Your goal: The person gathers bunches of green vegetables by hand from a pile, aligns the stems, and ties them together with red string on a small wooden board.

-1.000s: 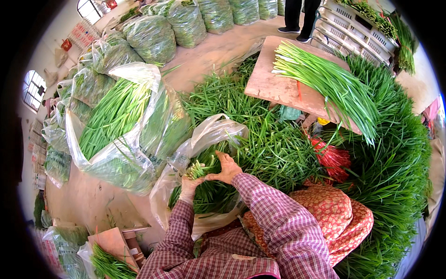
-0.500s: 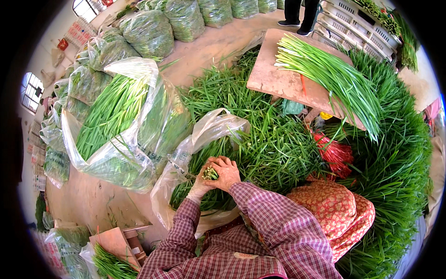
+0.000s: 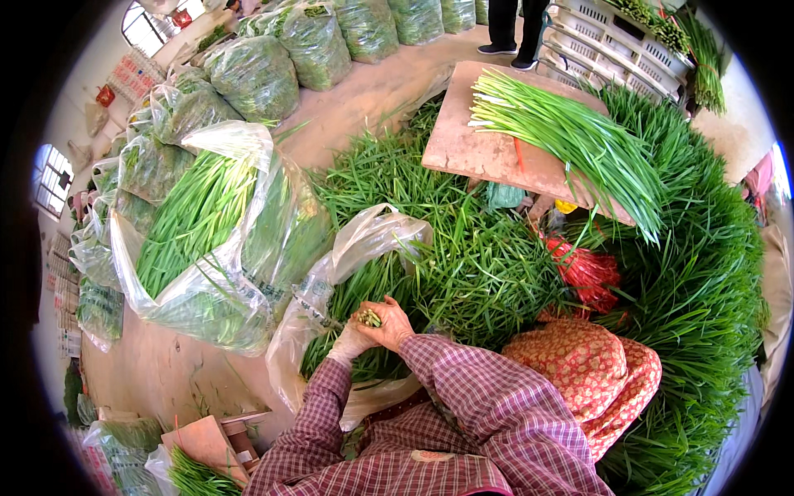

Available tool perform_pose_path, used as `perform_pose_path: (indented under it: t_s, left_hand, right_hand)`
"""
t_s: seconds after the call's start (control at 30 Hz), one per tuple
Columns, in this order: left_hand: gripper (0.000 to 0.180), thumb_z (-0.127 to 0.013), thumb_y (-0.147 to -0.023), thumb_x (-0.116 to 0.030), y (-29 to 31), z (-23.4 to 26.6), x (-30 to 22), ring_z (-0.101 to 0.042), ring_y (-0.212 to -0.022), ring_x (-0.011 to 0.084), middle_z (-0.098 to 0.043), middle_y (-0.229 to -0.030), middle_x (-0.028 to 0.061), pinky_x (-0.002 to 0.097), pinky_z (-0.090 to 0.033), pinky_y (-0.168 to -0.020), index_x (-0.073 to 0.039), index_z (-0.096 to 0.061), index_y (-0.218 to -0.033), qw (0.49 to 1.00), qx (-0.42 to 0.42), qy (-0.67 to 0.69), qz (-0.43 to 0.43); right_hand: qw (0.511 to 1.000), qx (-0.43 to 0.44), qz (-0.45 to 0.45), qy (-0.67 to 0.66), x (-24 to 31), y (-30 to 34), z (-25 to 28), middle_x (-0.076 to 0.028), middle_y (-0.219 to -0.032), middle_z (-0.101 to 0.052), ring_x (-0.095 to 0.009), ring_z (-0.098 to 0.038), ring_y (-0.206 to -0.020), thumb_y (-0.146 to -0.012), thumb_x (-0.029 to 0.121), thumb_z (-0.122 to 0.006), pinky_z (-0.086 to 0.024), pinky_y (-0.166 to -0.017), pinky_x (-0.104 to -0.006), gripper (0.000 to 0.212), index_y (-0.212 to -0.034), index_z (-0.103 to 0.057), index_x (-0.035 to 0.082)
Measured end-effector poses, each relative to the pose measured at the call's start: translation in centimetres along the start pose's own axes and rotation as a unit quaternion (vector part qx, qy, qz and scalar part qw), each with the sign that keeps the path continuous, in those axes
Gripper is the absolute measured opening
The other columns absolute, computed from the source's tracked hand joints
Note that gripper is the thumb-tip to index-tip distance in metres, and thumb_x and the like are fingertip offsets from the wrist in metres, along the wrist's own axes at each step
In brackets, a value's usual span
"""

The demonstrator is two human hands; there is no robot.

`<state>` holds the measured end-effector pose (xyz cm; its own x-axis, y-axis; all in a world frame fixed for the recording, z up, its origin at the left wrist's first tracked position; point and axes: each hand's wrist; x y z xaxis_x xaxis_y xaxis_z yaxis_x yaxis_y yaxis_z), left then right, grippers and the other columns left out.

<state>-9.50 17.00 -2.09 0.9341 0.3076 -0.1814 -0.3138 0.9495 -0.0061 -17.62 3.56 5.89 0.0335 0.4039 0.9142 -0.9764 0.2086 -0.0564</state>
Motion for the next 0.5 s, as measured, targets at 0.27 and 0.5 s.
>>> perform_pose_path:
  t_s: [0.27,0.5]
  left_hand:
    - [0.102,-0.083,-0.057,-0.046,0.6,5.7,-0.4,-0.049,-0.121,0.0322,-0.050,-0.127,0.0278,0.0363,-0.039,-0.100,0.014,-0.041,-0.128,0.875,0.183,0.301,0.332]
    - [0.065,-0.079,-0.067,-0.031,6.6,5.6,2.9,-0.055,-0.112,0.0245,-0.060,-0.120,0.0119,0.0351,-0.042,-0.098,-0.014,-0.056,-0.126,0.867,0.202,0.366,0.270]
  right_hand:
    - [0.969,-0.135,-0.012,-0.205,8.2,-2.8,9.5,-0.005,-0.079,-0.065,-0.014,-0.060,-0.071,-0.078,0.028,-0.072,-0.050,-0.068,-0.0298,0.027,-0.088,-0.063,0.004]
    - [0.897,-0.239,0.157,-0.338,16.2,-1.1,26.2,-0.004,-0.081,-0.066,-0.012,-0.061,-0.077,-0.085,0.014,-0.064,-0.049,-0.073,-0.0270,0.013,-0.089,-0.063,0.002]
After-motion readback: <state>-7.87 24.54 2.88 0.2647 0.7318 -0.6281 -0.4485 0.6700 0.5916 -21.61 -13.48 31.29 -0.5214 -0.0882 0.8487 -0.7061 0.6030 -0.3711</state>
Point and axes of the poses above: each hand's wrist, its own y-axis away from the middle knuckle, its own z-axis out of the back of the hand, x = y × z
